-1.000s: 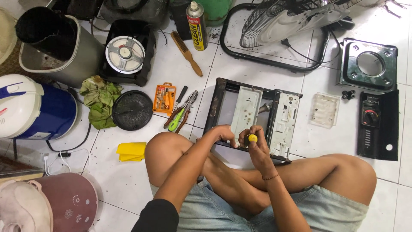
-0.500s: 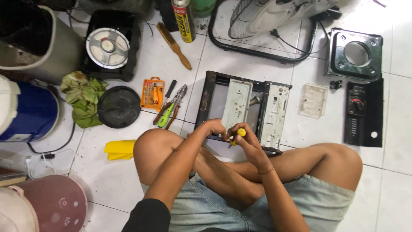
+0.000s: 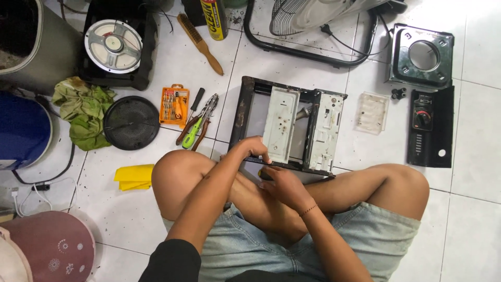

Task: The person is disassembling a portable stove by using a screwdriver to remove screws from the internal metal frame.

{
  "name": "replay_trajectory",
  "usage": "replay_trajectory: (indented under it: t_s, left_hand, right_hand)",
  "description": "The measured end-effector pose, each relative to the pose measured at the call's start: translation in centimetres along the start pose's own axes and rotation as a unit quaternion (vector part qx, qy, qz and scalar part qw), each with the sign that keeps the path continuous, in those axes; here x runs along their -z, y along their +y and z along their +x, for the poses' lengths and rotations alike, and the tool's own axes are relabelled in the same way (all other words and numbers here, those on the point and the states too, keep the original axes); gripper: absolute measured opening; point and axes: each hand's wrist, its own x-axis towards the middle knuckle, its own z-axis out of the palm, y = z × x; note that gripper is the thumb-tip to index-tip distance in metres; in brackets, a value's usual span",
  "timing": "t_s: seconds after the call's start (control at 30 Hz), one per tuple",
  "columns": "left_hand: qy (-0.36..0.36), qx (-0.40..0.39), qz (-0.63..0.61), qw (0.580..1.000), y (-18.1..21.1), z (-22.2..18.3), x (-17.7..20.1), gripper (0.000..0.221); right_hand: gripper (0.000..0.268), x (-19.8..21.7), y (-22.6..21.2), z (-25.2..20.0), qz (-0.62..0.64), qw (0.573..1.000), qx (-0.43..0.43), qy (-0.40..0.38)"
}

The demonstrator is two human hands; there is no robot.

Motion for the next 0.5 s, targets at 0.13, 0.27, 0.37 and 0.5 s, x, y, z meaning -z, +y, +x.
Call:
replay_trajectory:
  t_s: [0.13, 0.27, 0.37, 0.5]
  left_hand:
    - [0.004, 0.005, 0.014, 1.0, 0.1, -0.2, -0.5, 0.076]
    - [0.01, 0.016, 0.024, 1.0, 0.2, -0.2, -0.4, 0.076]
    - [0.006, 0.022, 0.033, 0.999, 1.4, -2.3, 0.1, 0.075]
    - [-0.001, 0.013, 0.085, 0.996, 0.9, -1.0, -0.2, 0.077]
  right_hand:
    - [0.016, -0.5, 1.5, -0.1, -0.085, 0.987, -0.101, 0.088]
    - [0.022, -2.3, 3.9, 1.0, -0.143, 0.97, -0.135, 0.14]
    - [0.015, -1.5, 2.4, 0.6, -0.115, 0.973, -0.121, 0.157]
    - [0.016, -1.4, 2.2, 0.4, -0.118, 0.97, -0.091, 0.191]
